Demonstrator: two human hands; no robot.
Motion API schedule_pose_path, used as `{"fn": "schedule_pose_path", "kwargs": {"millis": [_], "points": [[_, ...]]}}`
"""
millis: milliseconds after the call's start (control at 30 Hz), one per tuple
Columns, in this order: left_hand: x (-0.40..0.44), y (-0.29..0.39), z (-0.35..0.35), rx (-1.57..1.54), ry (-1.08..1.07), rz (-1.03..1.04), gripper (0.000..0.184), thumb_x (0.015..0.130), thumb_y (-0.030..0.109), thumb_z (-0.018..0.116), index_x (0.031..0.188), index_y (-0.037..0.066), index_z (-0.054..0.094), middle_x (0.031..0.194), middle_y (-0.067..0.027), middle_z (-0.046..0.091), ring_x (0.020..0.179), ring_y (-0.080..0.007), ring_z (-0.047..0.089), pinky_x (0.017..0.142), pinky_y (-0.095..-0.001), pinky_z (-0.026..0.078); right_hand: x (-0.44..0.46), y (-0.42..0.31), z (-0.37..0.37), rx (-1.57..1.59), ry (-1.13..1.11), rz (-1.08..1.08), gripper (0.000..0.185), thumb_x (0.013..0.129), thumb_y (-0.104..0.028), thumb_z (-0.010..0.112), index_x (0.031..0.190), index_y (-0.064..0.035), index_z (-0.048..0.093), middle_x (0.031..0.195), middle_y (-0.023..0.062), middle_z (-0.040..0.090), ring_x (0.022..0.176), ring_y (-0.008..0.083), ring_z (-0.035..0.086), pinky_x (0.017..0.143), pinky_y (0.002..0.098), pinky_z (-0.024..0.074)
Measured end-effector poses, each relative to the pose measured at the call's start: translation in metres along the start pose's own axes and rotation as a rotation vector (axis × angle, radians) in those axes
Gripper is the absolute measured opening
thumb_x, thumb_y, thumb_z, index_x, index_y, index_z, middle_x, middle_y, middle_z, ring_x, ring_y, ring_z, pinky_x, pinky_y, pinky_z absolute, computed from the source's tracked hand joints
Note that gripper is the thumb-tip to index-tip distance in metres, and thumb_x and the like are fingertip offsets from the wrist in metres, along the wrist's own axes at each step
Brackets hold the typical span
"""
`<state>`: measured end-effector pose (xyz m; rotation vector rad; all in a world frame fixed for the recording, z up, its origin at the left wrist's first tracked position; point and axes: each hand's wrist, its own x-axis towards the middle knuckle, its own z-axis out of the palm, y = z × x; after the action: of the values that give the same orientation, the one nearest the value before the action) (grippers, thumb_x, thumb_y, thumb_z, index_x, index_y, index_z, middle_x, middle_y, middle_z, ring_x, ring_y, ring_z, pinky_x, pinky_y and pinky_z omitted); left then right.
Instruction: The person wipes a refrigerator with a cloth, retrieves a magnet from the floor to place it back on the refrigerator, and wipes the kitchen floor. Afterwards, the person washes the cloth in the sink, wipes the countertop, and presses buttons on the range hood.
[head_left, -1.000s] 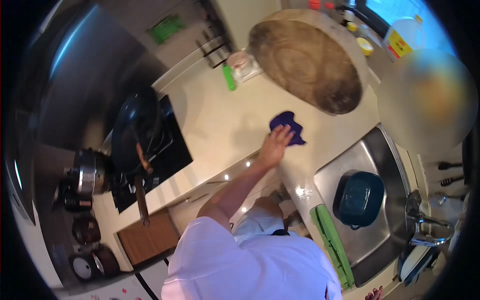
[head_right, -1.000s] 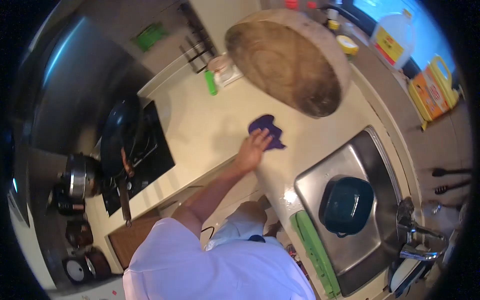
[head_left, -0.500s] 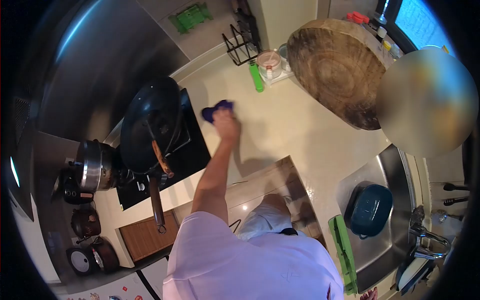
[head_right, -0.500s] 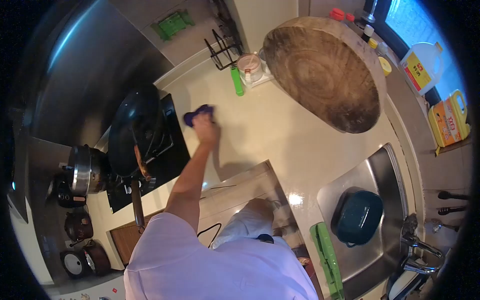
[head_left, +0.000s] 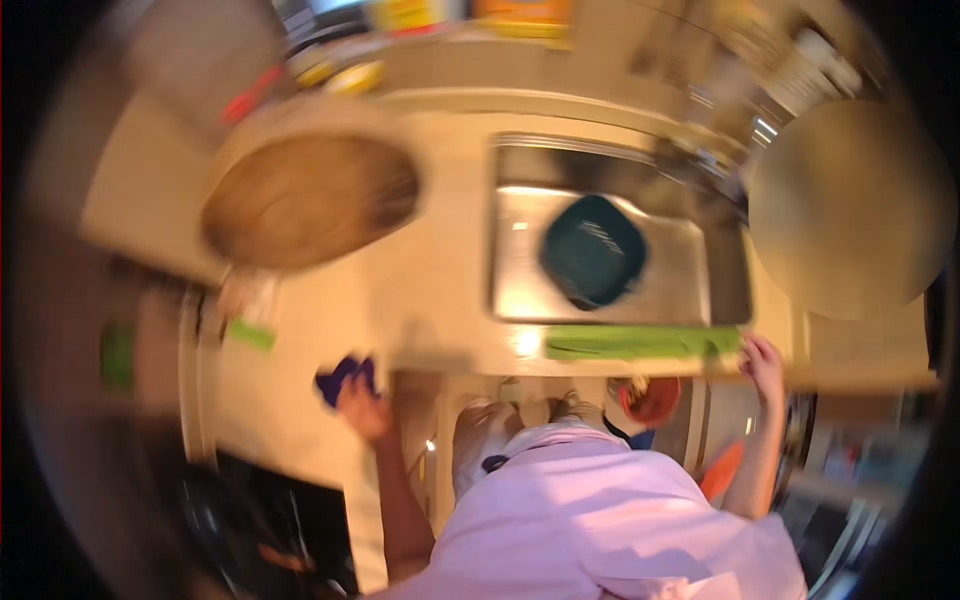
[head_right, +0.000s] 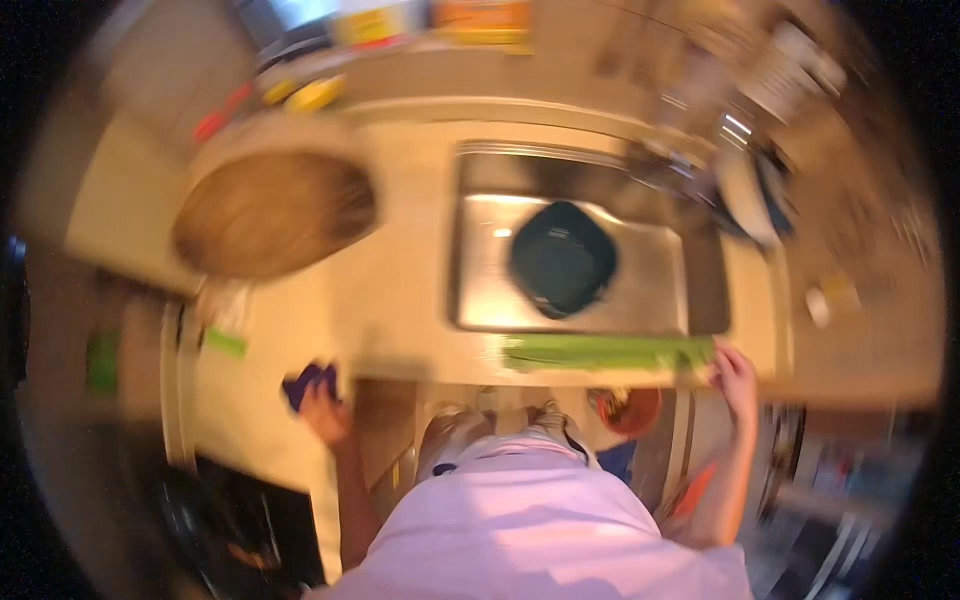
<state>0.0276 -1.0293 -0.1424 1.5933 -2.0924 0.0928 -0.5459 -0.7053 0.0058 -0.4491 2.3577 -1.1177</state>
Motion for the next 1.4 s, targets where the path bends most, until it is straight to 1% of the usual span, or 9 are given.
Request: {"fn": "schedule_pose_path", "kwargs": {"millis": [333,433,567,700,867,933,1100,1367,1400], "points": [[0.028,0.039,0.011,0.149,-0.159,0.107,0.049,0.067,0.01,0.058,0.113,-0.006,0.056,0.116,-0.0254,0.055,0.111,-0.0402,0.048,0.098,-0.0507,0.031,-0.197,0.184,-0.035,0.314,0.227,0.39,0.025,0.091,-0.017,0.055,0.111,-0.0027,0.06,0.082,0.0034,0.065,0.062,0.0085,0.058,0.055,0.023,0.0494],[0.03,0.093,0.008,-0.043,-0.271,0.213,0.045,0.065,0.009,0.057,0.105,-0.011,0.06,0.096,-0.0273,0.063,0.088,-0.0431,0.06,0.081,-0.0492,0.047,-0.291,0.253,-0.039,0.35,0.342,0.486,0.022,0.091,-0.016,0.055,0.106,-0.002,0.063,0.081,0.0043,0.065,0.061,0.0097,0.058,0.053,0.0238,0.0493],[0.022,0.182,-0.021,-0.173,-0.921,0.145,0.04,0.069,0.008,0.055,0.103,-0.014,0.059,0.085,-0.0219,0.066,0.072,-0.0259,0.064,0.069,-0.0357,0.051,-0.419,0.378,-0.028,0.535,0.528,0.667,0.022,0.091,-0.017,0.055,0.104,-0.0005,0.062,0.075,0.0059,0.064,0.052,0.0098,0.054,0.049,0.023,0.0468],[-0.021,0.283,-0.048,0.015,-1.188,0.557,0.038,0.071,0.007,0.056,0.105,-0.01,0.061,0.085,-0.0162,0.066,0.07,-0.0207,0.063,0.07,-0.033,0.05,-0.515,0.437,-0.018,0.67,0.739,0.858,0.021,0.09,-0.016,0.057,0.103,-0.0008,0.063,0.074,0.0055,0.063,0.05,0.0089,0.053,0.046,0.0226,0.0454],[-0.172,0.431,-0.075,-0.531,-1.31,0.792,0.035,0.072,0.003,0.056,0.105,-0.009,0.061,0.09,-0.0141,0.066,0.08,-0.0212,0.063,0.078,-0.0311,0.049,-0.553,0.464,-0.021,0.826,0.856,0.888,0.02,0.09,-0.014,0.056,0.104,-0.0023,0.063,0.075,0.005,0.063,0.052,0.0084,0.054,0.046,0.022,0.0448],[-0.231,0.501,-0.141,-0.454,-1.572,0.574,0.037,0.071,0.0,0.056,0.107,-0.007,0.061,0.093,-0.0156,0.065,0.087,-0.0219,0.062,0.082,-0.0301,0.048,-0.54,0.48,-0.021,0.979,0.875,0.73,0.02,0.089,-0.013,0.057,0.104,-0.0025,0.063,0.076,0.0047,0.064,0.053,0.0083,0.054,0.047,0.0219,0.0452],[-0.287,0.555,-0.15,-0.598,-1.489,1.119,0.04,0.07,-0.001,0.055,0.109,-0.002,0.062,0.1,-0.0173,0.063,0.093,-0.0239,0.061,0.083,-0.0301,0.047,-0.492,0.45,-0.055,0.95,0.776,0.634,0.031,0.075,0.006,0.057,0.104,-0.0032,0.063,0.081,0.0027,0.064,0.069,0.012,0.061,0.054,0.0232,0.0475],[-0.361,0.629,-0.122,-0.692,-1.689,1.434,0.033,0.07,0.002,0.059,0.101,-0.004,0.065,0.097,-0.0156,0.067,0.09,-0.0204,0.064,0.083,-0.032,0.049,-0.509,0.426,-0.053,0.343,0.782,0.707,0.026,0.084,-0.021,0.059,0.106,-0.0091,0.065,0.095,0.0114,0.068,0.086,0.0216,0.064,0.077,0.0335,0.0508],[-0.368,0.642,-0.122,-0.676,-2.004,1.374,0.03,0.083,0.003,0.059,0.112,-0.007,0.057,0.112,-0.0166,0.059,0.107,-0.0255,0.053,0.092,-0.0358,0.043,-0.523,0.417,-0.054,0.373,0.827,0.803,0.027,0.083,-0.024,0.059,0.106,-0.0099,0.065,0.096,0.0119,0.067,0.086,0.0236,0.064,0.08,0.0343,0.0501]]}}
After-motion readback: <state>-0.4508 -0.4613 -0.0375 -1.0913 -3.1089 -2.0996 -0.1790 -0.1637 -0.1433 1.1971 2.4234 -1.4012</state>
